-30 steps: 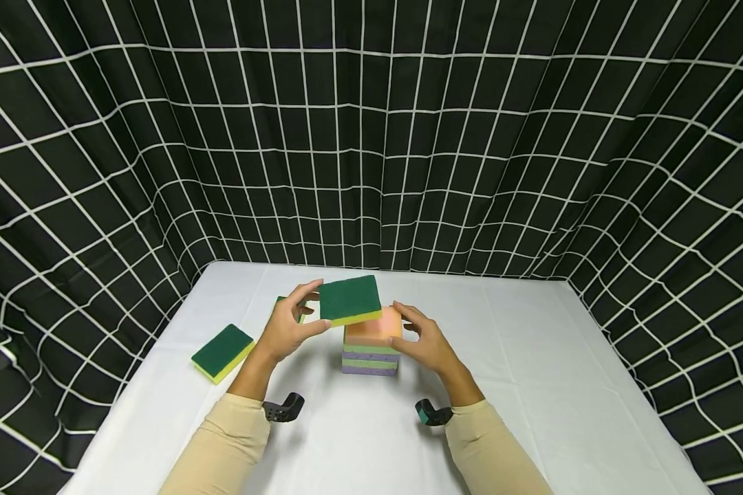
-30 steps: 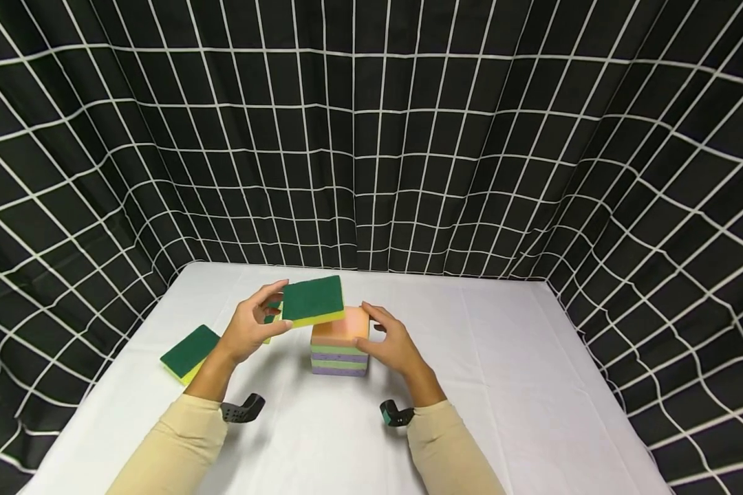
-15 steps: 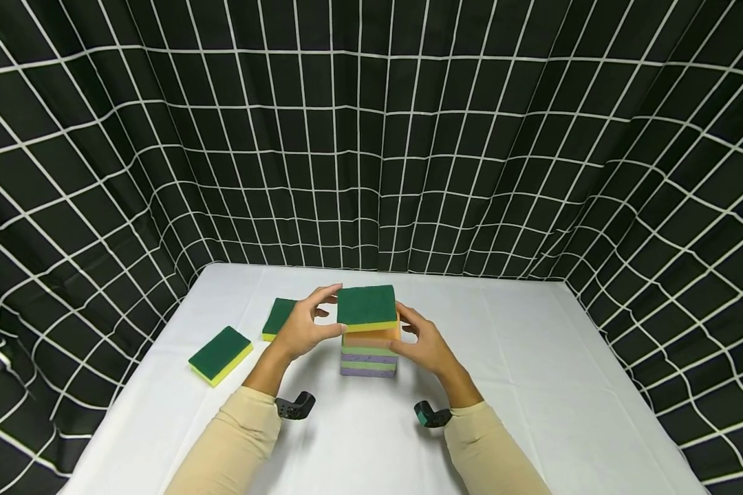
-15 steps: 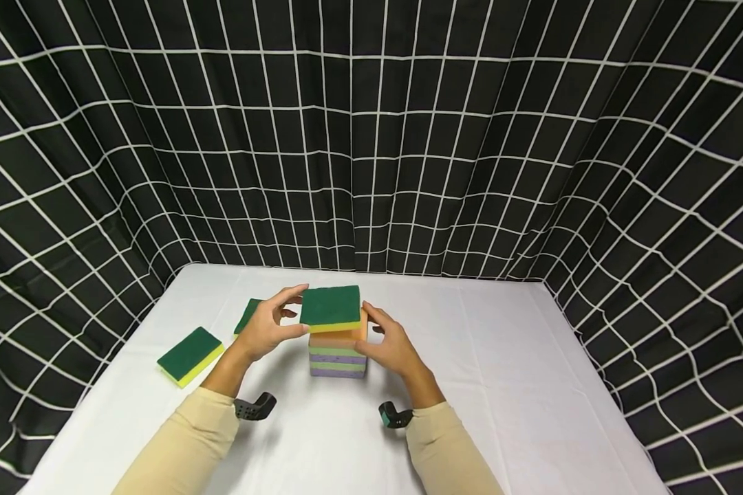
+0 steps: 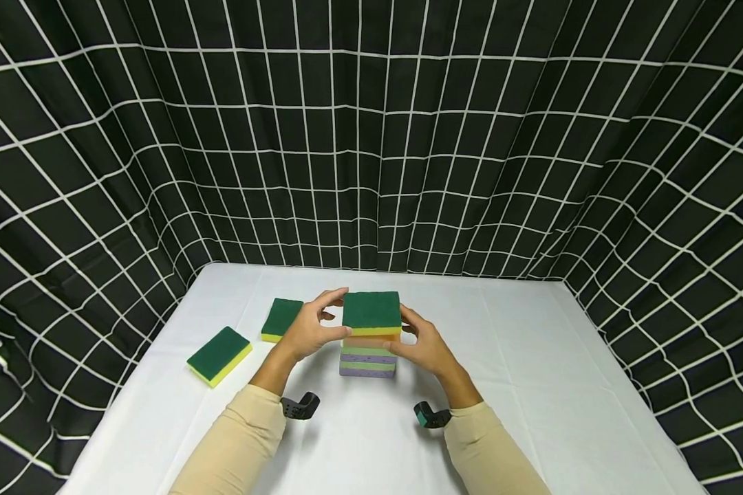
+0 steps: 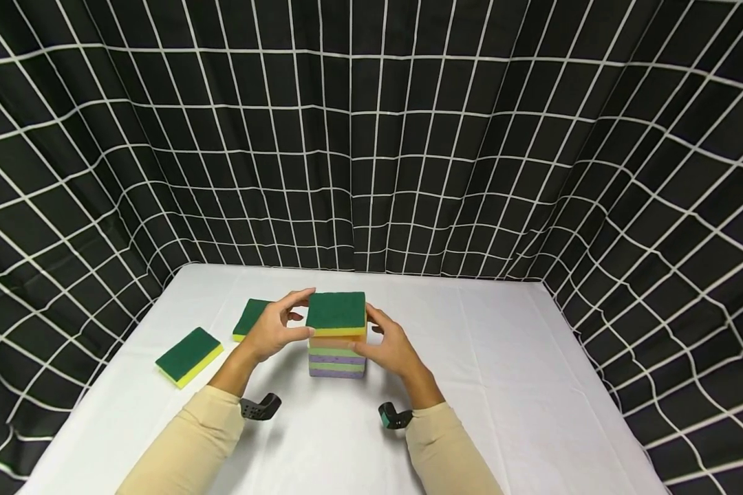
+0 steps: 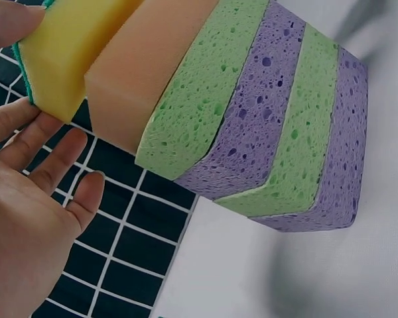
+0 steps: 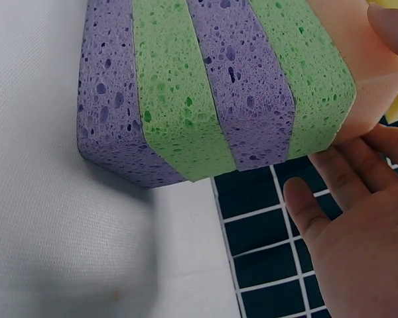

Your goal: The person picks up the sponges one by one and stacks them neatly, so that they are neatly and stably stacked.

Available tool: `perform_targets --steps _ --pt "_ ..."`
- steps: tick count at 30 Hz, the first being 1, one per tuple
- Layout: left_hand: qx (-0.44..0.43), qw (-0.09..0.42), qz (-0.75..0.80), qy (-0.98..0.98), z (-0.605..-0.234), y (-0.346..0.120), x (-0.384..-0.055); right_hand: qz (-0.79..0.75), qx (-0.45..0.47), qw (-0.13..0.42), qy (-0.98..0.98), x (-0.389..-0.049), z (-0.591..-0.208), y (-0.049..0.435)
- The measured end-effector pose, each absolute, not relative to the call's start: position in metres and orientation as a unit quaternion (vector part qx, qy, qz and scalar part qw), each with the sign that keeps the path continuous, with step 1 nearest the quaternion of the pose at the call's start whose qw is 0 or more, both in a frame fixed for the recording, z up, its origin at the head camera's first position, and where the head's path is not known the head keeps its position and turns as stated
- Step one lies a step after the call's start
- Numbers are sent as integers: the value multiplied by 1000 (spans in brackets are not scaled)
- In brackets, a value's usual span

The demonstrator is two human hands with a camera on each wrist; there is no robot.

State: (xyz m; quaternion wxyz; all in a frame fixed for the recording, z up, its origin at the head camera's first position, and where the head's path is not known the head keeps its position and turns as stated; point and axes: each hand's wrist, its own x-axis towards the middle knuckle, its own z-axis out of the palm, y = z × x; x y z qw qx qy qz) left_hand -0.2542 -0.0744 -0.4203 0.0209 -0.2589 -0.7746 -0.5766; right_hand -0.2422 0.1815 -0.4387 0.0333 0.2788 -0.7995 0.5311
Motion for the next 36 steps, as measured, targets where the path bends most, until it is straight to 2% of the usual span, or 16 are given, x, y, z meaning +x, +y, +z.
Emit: perform_targets --steps 5,15,24,30,36 --pt "-260 25 -580 -772 -436 -75 -264 544 285 32 -789 -242 -440 181" --pt "-261 32 -579 -772 -439 -75 -267 546 287 27 -787 -242 -438 180" --pt "-259 8 -583 -770 -407 -71 -247 558 292 19 -777 -242 -438 181" --pt "-256 -2 -588 -768 -404 -70 -244 559 288 13 -777 -243 -440 182" --pt "-253 -9 -588 -768 -405 -71 -245 551 274 28 -788 -258 -465 187"
